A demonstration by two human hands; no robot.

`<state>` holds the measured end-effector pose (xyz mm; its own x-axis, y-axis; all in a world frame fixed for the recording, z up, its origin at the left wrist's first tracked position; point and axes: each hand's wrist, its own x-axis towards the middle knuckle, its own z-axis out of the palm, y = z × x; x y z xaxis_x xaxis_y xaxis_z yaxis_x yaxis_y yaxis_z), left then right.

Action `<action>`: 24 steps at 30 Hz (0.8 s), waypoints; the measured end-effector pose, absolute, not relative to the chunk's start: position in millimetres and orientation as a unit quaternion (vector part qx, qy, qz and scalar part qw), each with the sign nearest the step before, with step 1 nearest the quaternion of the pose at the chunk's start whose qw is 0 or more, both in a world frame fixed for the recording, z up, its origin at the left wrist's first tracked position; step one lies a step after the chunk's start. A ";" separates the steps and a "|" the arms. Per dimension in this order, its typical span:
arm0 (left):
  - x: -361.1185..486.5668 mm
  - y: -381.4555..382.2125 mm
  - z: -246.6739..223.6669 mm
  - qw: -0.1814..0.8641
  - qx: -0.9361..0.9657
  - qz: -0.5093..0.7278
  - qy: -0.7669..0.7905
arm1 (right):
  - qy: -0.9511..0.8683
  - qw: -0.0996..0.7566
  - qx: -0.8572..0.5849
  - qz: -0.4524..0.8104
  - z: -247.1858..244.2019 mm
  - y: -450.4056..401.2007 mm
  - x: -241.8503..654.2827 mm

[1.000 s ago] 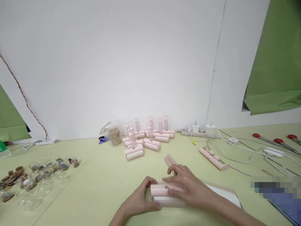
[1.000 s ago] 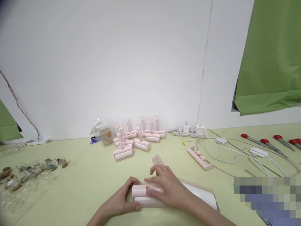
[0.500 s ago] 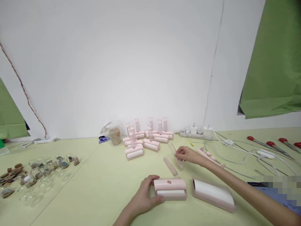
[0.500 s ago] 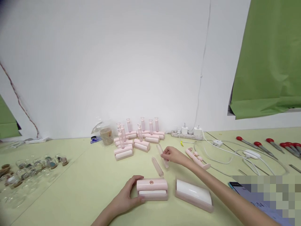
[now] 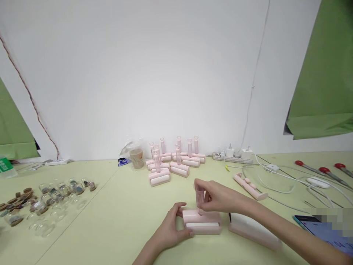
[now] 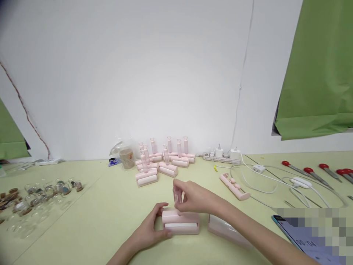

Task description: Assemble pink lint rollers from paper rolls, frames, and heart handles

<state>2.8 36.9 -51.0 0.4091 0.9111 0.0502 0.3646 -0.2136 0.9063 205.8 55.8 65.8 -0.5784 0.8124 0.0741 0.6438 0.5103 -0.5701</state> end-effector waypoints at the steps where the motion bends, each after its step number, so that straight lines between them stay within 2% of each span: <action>1: 3.6 36.1 -49.9 0.440 0.712 0.310 0.451 | -0.857 0.161 -0.430 0.235 67.4 54.3 203.2; 7: 14.3 26.7 -43.8 0.390 0.694 0.266 0.544 | -0.846 0.179 -0.464 0.192 61.4 54.8 201.7; 13: 46.8 3.8 -39.7 0.283 0.646 0.239 0.667 | -0.838 0.183 -0.478 0.189 54.6 58.8 204.2; 17: 61.4 -6.7 -40.1 0.233 0.653 0.228 0.683 | -0.833 0.187 -0.488 0.181 47.2 50.1 194.8; 19: 57.0 -7.8 -39.7 0.237 0.666 0.229 0.669 | -0.829 0.196 -0.489 0.186 44.8 43.5 196.5; 24: 21.3 1.6 -29.5 0.317 0.709 0.231 0.586 | -0.796 0.239 -0.470 0.297 46.7 50.1 241.3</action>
